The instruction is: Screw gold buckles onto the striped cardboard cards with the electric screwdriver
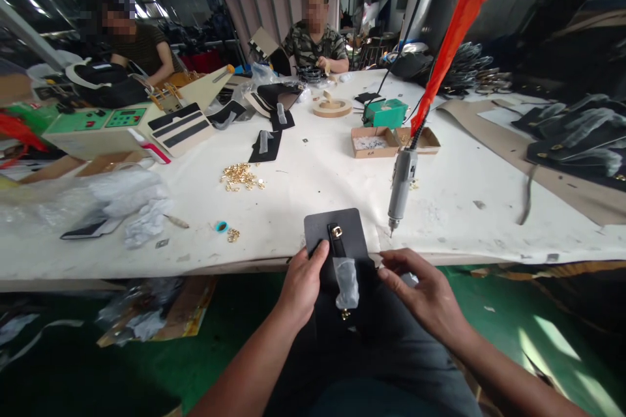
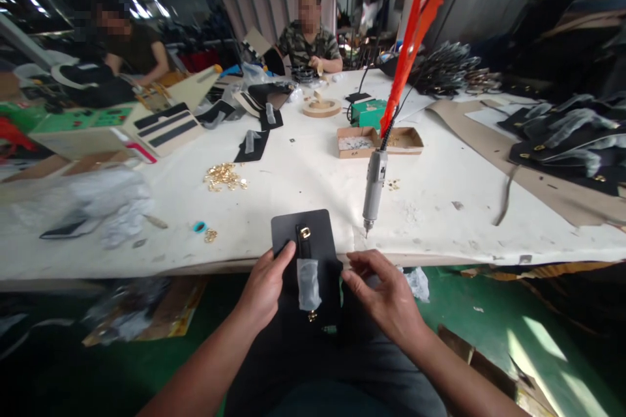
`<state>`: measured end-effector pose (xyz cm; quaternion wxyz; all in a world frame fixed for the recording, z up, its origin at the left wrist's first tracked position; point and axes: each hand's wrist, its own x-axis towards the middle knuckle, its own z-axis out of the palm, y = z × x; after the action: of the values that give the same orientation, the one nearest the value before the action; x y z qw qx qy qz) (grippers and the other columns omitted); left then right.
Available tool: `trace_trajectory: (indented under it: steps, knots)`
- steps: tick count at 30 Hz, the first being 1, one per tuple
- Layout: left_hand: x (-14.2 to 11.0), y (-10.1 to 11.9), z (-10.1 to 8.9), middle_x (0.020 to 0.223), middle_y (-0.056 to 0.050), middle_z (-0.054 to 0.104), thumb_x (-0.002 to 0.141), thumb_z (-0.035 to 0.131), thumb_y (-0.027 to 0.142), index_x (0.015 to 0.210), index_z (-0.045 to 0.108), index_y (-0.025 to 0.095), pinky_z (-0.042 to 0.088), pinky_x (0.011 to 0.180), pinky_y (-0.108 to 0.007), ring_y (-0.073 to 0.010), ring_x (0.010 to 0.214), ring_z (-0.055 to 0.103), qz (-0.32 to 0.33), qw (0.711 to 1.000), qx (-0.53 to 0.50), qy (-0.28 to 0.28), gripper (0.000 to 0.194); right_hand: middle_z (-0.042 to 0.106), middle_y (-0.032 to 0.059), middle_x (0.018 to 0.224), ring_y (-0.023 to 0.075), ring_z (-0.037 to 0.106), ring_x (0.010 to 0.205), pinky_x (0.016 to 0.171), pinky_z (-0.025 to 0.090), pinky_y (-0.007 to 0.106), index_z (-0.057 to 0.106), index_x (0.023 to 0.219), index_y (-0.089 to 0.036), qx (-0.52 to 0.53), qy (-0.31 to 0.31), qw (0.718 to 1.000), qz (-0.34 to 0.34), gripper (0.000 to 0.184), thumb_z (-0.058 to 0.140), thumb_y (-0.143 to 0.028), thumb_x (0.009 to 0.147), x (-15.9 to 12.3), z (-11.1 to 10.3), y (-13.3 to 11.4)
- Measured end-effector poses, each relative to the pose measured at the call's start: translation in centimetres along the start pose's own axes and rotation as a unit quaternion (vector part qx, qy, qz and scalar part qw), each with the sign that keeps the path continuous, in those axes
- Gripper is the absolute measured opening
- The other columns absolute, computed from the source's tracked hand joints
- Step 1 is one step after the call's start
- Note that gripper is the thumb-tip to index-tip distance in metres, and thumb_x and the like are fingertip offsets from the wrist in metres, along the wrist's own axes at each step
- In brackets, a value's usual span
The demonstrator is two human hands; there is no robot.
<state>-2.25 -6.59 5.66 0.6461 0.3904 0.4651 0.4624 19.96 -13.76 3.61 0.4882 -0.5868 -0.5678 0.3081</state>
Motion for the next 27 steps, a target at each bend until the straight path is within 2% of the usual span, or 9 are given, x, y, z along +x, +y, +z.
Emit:
trace_trajectory:
  steps: [2, 5, 9, 14, 16, 20, 23, 27]
  knots:
    - [-0.5, -0.3, 0.0, 0.125, -0.008, 0.081, 0.096, 0.074, 0.055, 0.120, 0.080, 0.019, 0.051, 0.109, -0.038, -0.0322, 0.126, 0.070, 0.013, 0.998, 0.059, -0.022, 0.044, 0.074, 0.0053, 0.098, 0.0202, 0.068, 0.084, 0.079, 0.057, 0.035, 0.076, 0.111, -0.024, -0.039, 0.048, 0.994, -0.086, 0.021, 0.077, -0.038, 0.096, 1.3, 0.0, -1.0]
    - [-1.3, -0.4, 0.4, 0.123, -0.007, 0.081, 0.100, 0.066, 0.058, 0.126, 0.078, 0.019, 0.053, 0.104, -0.035, -0.0307, 0.119, 0.072, 0.039, 0.988, 0.137, -0.054, 0.048, 0.072, 0.0059, 0.096, 0.0208, 0.068, 0.086, 0.077, 0.056, 0.035, 0.078, 0.110, -0.023, -0.074, 0.039, 0.985, -0.152, 0.019, 0.078, -0.036, 0.096, 3.3, 0.8, -2.6]
    - [-2.1, 0.0, 0.9, 0.114, -0.007, 0.082, 0.102, 0.062, 0.059, 0.126, 0.078, 0.017, 0.055, 0.095, -0.032, -0.0299, 0.110, 0.074, 0.063, 0.977, 0.196, -0.055, 0.051, 0.073, 0.0058, 0.093, 0.0211, 0.068, 0.087, 0.077, 0.055, 0.036, 0.079, 0.105, -0.023, -0.068, 0.032, 0.984, -0.162, 0.014, 0.078, -0.033, 0.096, 4.8, 2.5, -3.5]
    - [-2.3, -0.1, 0.8, 0.115, -0.008, 0.082, 0.102, 0.062, 0.057, 0.125, 0.079, 0.018, 0.054, 0.098, -0.033, -0.0314, 0.112, 0.073, 0.066, 0.977, 0.199, -0.035, 0.048, 0.068, 0.0009, 0.084, 0.0173, 0.063, 0.076, 0.071, 0.053, 0.031, 0.074, 0.090, -0.023, 0.017, 0.041, 0.995, -0.091, 0.011, 0.084, -0.030, 0.090, 4.5, 3.8, -3.0]
    - [-2.1, -0.2, 0.8, 0.117, -0.008, 0.082, 0.102, 0.063, 0.056, 0.125, 0.079, 0.019, 0.053, 0.098, -0.033, -0.0315, 0.112, 0.072, 0.066, 0.979, 0.193, -0.032, 0.047, 0.067, -0.0001, 0.081, 0.0165, 0.061, 0.073, 0.069, 0.053, 0.030, 0.073, 0.086, -0.024, 0.033, 0.042, 0.995, -0.081, 0.013, 0.084, -0.029, 0.090, 4.3, 4.0, -3.0]
    - [-1.8, -0.1, 1.0, 0.119, -0.007, 0.082, 0.101, 0.064, 0.056, 0.124, 0.080, 0.020, 0.053, 0.099, -0.031, -0.0309, 0.114, 0.072, 0.065, 0.981, 0.177, -0.037, 0.045, 0.074, 0.0025, 0.089, 0.0192, 0.068, 0.083, 0.076, 0.056, 0.033, 0.079, 0.096, -0.026, 0.037, 0.051, 0.989, -0.134, 0.002, 0.080, -0.026, 0.094, 4.4, 4.1, -3.0]
    - [-1.7, -0.1, 1.1, 0.119, -0.006, 0.082, 0.102, 0.063, 0.055, 0.123, 0.080, 0.020, 0.052, 0.100, -0.030, -0.0302, 0.115, 0.072, 0.065, 0.982, 0.173, -0.045, 0.044, 0.078, 0.0044, 0.095, 0.0214, 0.071, 0.090, 0.082, 0.058, 0.037, 0.081, 0.106, -0.027, 0.037, 0.053, 0.985, -0.159, 0.010, 0.077, -0.023, 0.097, 4.5, 4.3, -2.9]
    - [-1.8, 0.0, 1.1, 0.116, -0.005, 0.082, 0.103, 0.061, 0.054, 0.122, 0.080, 0.020, 0.052, 0.100, -0.030, -0.0295, 0.111, 0.072, 0.065, 0.983, 0.162, -0.059, 0.044, 0.077, 0.0054, 0.095, 0.0213, 0.072, 0.090, 0.080, 0.060, 0.037, 0.082, 0.107, -0.027, 0.018, 0.045, 0.984, -0.173, 0.012, 0.074, -0.023, 0.099, 4.3, 4.4, -2.7]
